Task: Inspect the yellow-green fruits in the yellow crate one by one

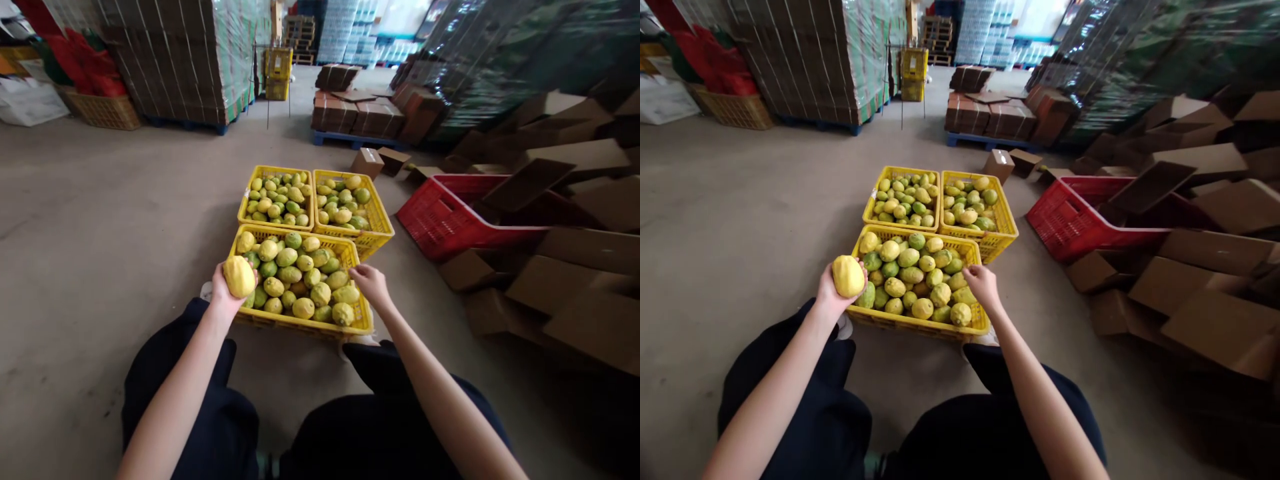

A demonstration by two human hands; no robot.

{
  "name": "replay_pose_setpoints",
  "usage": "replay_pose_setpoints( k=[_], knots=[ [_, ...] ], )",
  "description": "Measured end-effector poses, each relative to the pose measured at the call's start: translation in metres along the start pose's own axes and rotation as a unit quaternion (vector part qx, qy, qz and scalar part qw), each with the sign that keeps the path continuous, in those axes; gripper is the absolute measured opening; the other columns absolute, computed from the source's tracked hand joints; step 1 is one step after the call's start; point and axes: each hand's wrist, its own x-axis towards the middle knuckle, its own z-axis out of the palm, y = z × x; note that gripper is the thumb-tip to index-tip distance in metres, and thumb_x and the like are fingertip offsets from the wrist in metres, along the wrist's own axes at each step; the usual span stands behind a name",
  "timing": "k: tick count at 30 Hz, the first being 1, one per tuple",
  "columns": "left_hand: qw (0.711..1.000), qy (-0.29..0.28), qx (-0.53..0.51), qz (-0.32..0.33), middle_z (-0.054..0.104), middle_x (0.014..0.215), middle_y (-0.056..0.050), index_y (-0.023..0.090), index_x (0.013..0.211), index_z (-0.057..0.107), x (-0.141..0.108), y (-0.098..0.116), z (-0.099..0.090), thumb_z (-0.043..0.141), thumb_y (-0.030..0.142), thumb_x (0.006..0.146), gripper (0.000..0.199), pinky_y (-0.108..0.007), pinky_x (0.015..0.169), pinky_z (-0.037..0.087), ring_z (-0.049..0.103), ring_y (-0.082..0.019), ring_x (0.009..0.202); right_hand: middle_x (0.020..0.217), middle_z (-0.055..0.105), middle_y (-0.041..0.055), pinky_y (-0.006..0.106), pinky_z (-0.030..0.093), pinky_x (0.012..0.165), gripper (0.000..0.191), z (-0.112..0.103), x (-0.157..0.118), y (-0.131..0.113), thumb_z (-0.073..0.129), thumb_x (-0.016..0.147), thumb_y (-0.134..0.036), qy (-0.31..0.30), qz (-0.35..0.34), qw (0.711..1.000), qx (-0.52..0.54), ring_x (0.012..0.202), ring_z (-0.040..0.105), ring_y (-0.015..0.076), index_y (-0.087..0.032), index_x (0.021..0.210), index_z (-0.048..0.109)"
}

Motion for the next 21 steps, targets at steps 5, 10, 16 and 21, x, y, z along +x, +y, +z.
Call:
replay_pose_setpoints(
  k=[5,10,16,21],
  knots=[
    [0.987,0.090,0.082,0.102,0.064,0.058,-0.003,0.016,0.077,0.064,0.006,-0.009,-0.005,0.042,0.030,0.089,0.029,-0.023,0.047,0.050,0.063,-0.016,0.049,0.082,0.070,0.0077,0.032,0.047,0.079,0.014,0.041,0.014,0.024,0.069,0.066,-0.012,-0.071,0.008,0.996,-0.059,0.087,0.065,0.0255,-0.019,0.069,0.057],
    [0.979,0.106,0.109,0.134,0.065,0.055,0.000,0.017,0.072,0.062,0.010,-0.014,-0.004,0.048,0.028,0.084,0.022,-0.025,0.055,0.056,0.069,-0.018,0.056,0.104,0.068,0.0144,0.036,0.045,0.092,0.025,0.067,0.062,0.044,0.070,0.074,-0.014,-0.097,-0.007,0.992,-0.083,0.113,0.061,0.0314,-0.015,0.096,0.060],
    [0.985,0.095,0.098,0.108,0.066,0.056,-0.003,0.014,0.075,0.064,0.016,-0.019,0.005,0.046,0.027,0.085,0.024,-0.029,0.056,0.059,0.070,-0.021,0.057,0.101,0.071,0.0170,0.039,0.049,0.083,0.048,0.094,0.100,0.060,0.079,0.069,-0.018,-0.141,0.000,0.980,-0.140,0.101,0.067,0.0352,-0.014,0.113,0.059],
    [0.987,0.089,0.098,0.086,0.068,0.058,-0.006,0.011,0.077,0.066,0.014,-0.022,0.008,0.044,0.026,0.088,0.029,-0.027,0.050,0.057,0.068,-0.019,0.052,0.109,0.069,0.0227,0.042,0.047,0.084,0.043,0.096,0.084,0.059,0.067,0.082,-0.027,-0.097,-0.015,0.972,-0.215,0.107,0.064,0.0374,-0.010,0.120,0.056]
  ],
)
